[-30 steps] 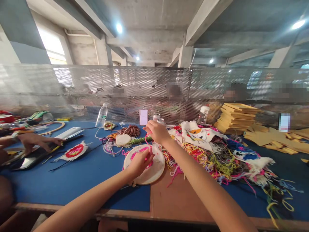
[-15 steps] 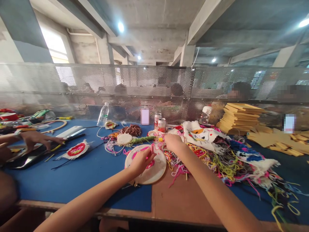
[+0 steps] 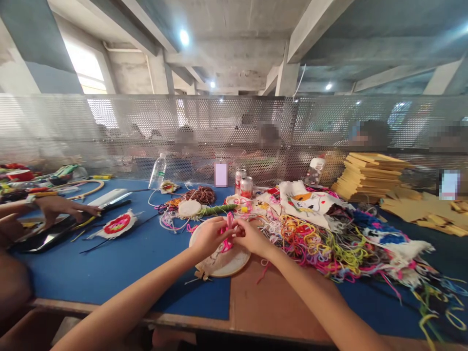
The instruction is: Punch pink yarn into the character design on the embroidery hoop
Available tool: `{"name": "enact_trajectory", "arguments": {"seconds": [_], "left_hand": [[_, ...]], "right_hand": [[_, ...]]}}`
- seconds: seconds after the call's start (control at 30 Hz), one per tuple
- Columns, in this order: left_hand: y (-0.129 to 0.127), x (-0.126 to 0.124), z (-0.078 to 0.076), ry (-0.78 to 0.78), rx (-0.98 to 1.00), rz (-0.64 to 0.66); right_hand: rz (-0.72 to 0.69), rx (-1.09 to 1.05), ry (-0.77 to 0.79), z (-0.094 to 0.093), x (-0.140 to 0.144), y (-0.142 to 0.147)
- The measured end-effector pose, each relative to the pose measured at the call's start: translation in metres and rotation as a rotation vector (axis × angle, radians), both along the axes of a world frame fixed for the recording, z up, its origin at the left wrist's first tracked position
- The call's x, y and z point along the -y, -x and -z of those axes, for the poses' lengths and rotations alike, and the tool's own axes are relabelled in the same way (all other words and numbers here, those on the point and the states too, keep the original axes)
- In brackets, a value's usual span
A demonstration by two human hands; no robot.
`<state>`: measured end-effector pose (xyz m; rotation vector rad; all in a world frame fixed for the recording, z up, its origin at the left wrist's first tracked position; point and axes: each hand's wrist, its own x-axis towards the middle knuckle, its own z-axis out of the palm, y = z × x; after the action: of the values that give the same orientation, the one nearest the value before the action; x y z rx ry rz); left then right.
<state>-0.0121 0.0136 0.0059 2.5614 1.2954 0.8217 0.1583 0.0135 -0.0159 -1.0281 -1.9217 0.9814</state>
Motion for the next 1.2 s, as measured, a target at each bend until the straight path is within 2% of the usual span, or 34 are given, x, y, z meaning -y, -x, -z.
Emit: {"name": "enact_trajectory", "arguments": {"seconds": [0.07,0.2,0.27,0.37,0.43,0.47,0.53,0.6,0.7,0.77,0.83,0.9,1.03,1.2], "left_hand": [[-0.001,0.001,-0.002,-0.033,-0.136,-0.021],[-0.002,0.006,-0.012,-0.199,-0.441,-0.024],[0.001,0.008,-0.019,-0.219,-0.521,-0.057],[0.014,0.005,-0.026,-0.07,-0.571,-0.25],[0.028,-0.002,-0.025,0.098,-0.617,-0.426],[0.036,-0.007,-0.022,0.163,-0.627,-0.469],[0.049,-0.019,-0.012,0.241,-0.549,-0.461],[0.059,-0.031,0.001,0.314,-0.377,-0.435],[0.065,-0.044,0.018,0.448,-0.031,-0.383],[0.064,-0.045,0.021,0.543,0.242,-0.293],[0.062,-0.04,0.017,0.609,0.456,-0.183],[0.059,-0.032,0.006,0.616,0.55,-0.102],[0.056,-0.016,-0.014,0.492,0.591,0.003],[0.057,-0.013,-0.019,0.446,0.565,0.067]], "right_hand": [[-0.016,-0.034,-0.003,-0.001,-0.001,0.004],[-0.005,-0.013,0.024,-0.003,-0.003,0.007],[-0.005,0.024,0.048,-0.006,-0.005,0.006],[-0.045,0.033,0.1,-0.011,-0.005,0.005],[-0.067,0.029,0.104,-0.012,-0.004,0.005],[-0.069,0.027,0.096,-0.01,-0.003,0.004],[-0.04,0.024,0.074,-0.006,-0.001,0.004],[0.052,0.021,0.051,0.0,0.001,0.002],[0.158,0.048,0.004,0.006,0.005,0.0],[0.14,0.073,-0.034,0.006,0.009,-0.001],[0.109,0.097,-0.094,0.004,0.013,-0.001],[0.101,0.12,-0.19,0.002,0.017,-0.003],[0.092,0.138,-0.372,0.001,0.023,-0.009],[0.077,0.135,-0.488,0.001,0.026,-0.016]]}}
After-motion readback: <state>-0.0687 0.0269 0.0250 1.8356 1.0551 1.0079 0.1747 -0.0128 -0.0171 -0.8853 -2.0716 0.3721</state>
